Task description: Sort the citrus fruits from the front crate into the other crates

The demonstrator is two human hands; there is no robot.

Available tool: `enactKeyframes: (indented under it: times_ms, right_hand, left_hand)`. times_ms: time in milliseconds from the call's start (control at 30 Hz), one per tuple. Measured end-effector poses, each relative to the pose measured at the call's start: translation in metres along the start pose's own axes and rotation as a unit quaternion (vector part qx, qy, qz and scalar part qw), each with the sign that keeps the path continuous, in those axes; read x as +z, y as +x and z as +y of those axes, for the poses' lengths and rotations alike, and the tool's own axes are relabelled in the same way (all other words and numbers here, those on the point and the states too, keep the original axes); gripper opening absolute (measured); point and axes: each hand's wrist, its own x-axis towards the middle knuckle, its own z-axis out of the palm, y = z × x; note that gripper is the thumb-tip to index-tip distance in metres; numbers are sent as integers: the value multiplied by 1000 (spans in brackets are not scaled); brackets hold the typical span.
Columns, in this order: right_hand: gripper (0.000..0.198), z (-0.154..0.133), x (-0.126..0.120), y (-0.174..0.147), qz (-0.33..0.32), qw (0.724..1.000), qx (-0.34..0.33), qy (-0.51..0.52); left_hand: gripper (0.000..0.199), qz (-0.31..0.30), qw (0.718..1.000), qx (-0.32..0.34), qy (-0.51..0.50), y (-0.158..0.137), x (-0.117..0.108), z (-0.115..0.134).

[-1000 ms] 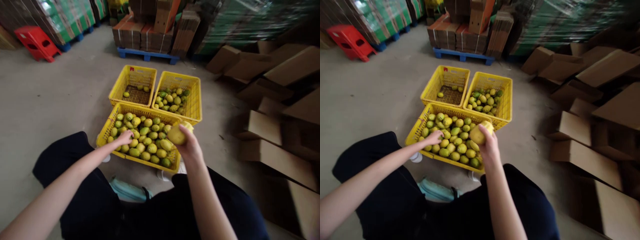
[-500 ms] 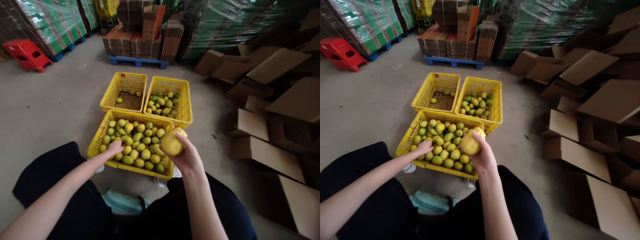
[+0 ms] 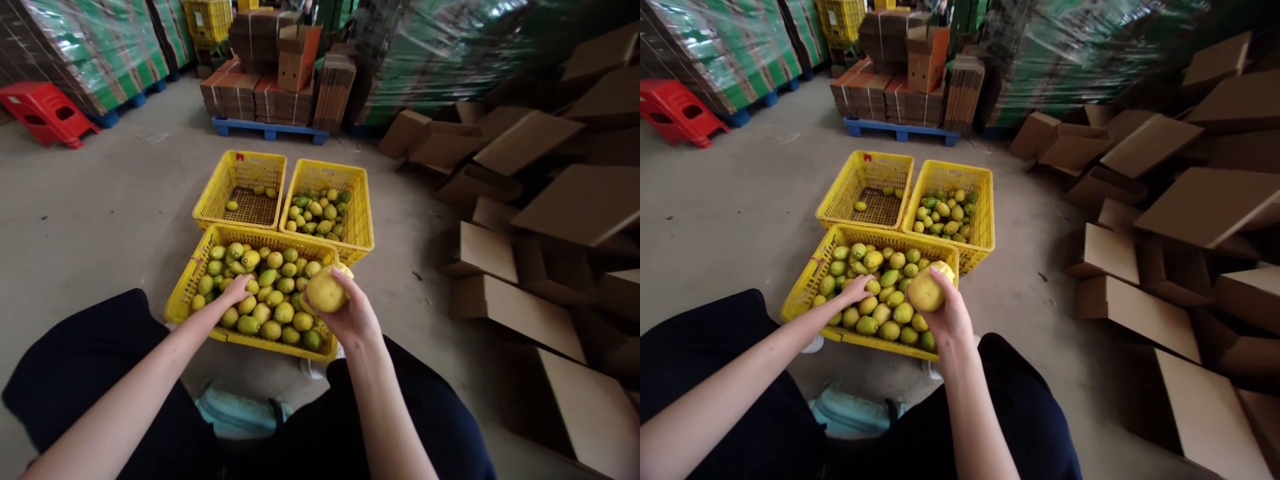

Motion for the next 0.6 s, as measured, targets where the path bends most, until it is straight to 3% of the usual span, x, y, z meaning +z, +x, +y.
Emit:
enactKeyframes:
  times_ms: [367,500,600]
  right_hand:
    - [31,0,-2,-4,12,1000,0,-24]
    - [29,-1,-4,-4,22,1000,3,-6]
    - [32,1,-5,-2,31,999,11,1]
  left_hand:
    - [51,62,997,-48,21,0,-2,19]
    - [32,127,991,-48,10,3,-15,23]
    - [24,175,984,4,-19,6,-26,22]
